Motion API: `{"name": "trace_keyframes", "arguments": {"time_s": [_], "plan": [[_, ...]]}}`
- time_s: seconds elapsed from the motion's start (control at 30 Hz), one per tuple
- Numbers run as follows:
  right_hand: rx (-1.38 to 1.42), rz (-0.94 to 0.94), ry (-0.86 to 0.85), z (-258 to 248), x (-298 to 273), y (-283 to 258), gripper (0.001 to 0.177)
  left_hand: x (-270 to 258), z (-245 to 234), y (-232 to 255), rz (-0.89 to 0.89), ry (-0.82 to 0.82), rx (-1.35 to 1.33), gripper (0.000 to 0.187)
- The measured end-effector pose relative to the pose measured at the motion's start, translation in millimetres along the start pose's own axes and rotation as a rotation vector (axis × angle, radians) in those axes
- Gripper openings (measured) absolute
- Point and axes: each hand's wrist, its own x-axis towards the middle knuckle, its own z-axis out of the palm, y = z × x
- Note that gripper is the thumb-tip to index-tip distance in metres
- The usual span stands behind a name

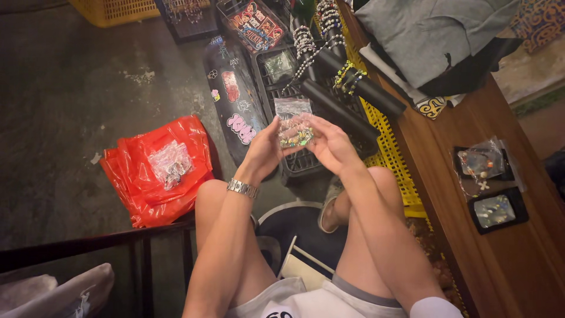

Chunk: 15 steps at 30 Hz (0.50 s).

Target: The person organizes different jewelry pieces by picking up plastic bags containing jewelry, holding them up to the camera, and then placing them onto a stack of red bags.

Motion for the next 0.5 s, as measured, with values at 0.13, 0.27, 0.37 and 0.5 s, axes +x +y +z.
{"name": "trace_keyframes", "arguments": {"time_s": [0.13, 0.27, 0.37, 0.5], "plan": [[-0.038, -0.053, -0.030, -22, 14, 10, 0.029, -4, 5, 3, 0.024, -0.023, -0.035, 0.052], [-0.049, -0.079, -0.031, -22, 15, 11, 0.027, -7, 8, 8, 0.011, -0.038, 0.005, 0.058], [-0.054, -0.079, -0.036, -18, 13, 9, 0.028, -10, 9, 9, 0.014, -0.035, 0.009, 0.053], [-0.068, -0.085, -0.040, -18, 11, 9, 0.028, -12, 8, 8, 0.023, -0.031, -0.024, 0.040]]}}
